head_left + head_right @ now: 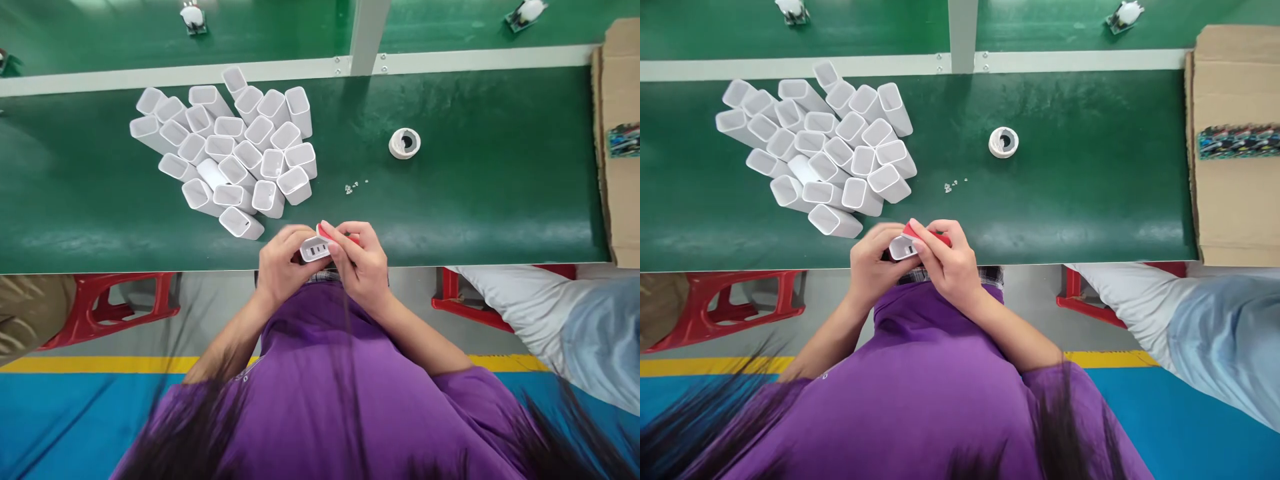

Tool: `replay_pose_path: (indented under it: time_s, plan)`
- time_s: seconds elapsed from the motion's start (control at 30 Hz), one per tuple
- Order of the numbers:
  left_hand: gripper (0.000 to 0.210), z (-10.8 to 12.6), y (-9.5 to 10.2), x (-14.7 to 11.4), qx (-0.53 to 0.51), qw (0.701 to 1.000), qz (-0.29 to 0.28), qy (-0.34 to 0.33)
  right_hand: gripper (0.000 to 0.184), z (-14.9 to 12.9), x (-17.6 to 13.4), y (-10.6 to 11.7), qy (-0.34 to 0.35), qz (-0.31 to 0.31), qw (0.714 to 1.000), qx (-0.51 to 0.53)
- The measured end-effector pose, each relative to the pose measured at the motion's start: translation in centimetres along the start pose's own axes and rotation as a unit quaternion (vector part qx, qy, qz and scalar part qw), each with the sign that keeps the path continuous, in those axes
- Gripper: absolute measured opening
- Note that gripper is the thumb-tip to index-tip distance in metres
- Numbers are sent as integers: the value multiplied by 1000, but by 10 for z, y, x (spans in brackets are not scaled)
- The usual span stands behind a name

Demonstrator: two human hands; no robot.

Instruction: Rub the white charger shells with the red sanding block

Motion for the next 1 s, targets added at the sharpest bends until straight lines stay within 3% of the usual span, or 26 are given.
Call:
replay_pose_path:
  time_s: [0.17,0.27,0.37,0.43,0.6,0.7,0.8,0.9,1.0]
  plan:
    - [21,0,-1,0,3,1000,-5,12,34,1,-7,2,-14,-27,999,39]
    - [25,-1,-2,1,-6,1000,-2,6,34,11,-7,10,-106,-40,987,117]
    - [26,-1,-2,3,-8,1000,-2,-1,47,25,-5,5,-248,-78,931,255]
    - [25,-1,-2,3,-12,1000,-4,2,50,30,-3,-1,-307,-102,889,323]
    - [28,-10,-1,2,-101,993,-33,59,46,32,3,-7,-318,-109,854,397]
    - [42,-19,-5,-1,-265,953,-44,140,42,27,4,-9,-300,-119,850,417]
    - [57,-17,-16,1,-456,865,-54,201,47,20,6,-11,-270,-122,867,400]
    - [56,-6,-33,5,-553,789,-114,241,47,12,11,-11,-220,-115,901,356]
    - [49,-4,-40,9,-570,771,-130,252,43,6,15,-9,-174,-109,924,322]
Point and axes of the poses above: each hand's wrist, its own x-axis towards the middle knuckle, its own y-axis out of the back of the hand, z = x × y, the point moved 7 cm from there along x, towards the middle knuckle, and after that the axes turned 6 degrees about -y, right-handed, at the moved point
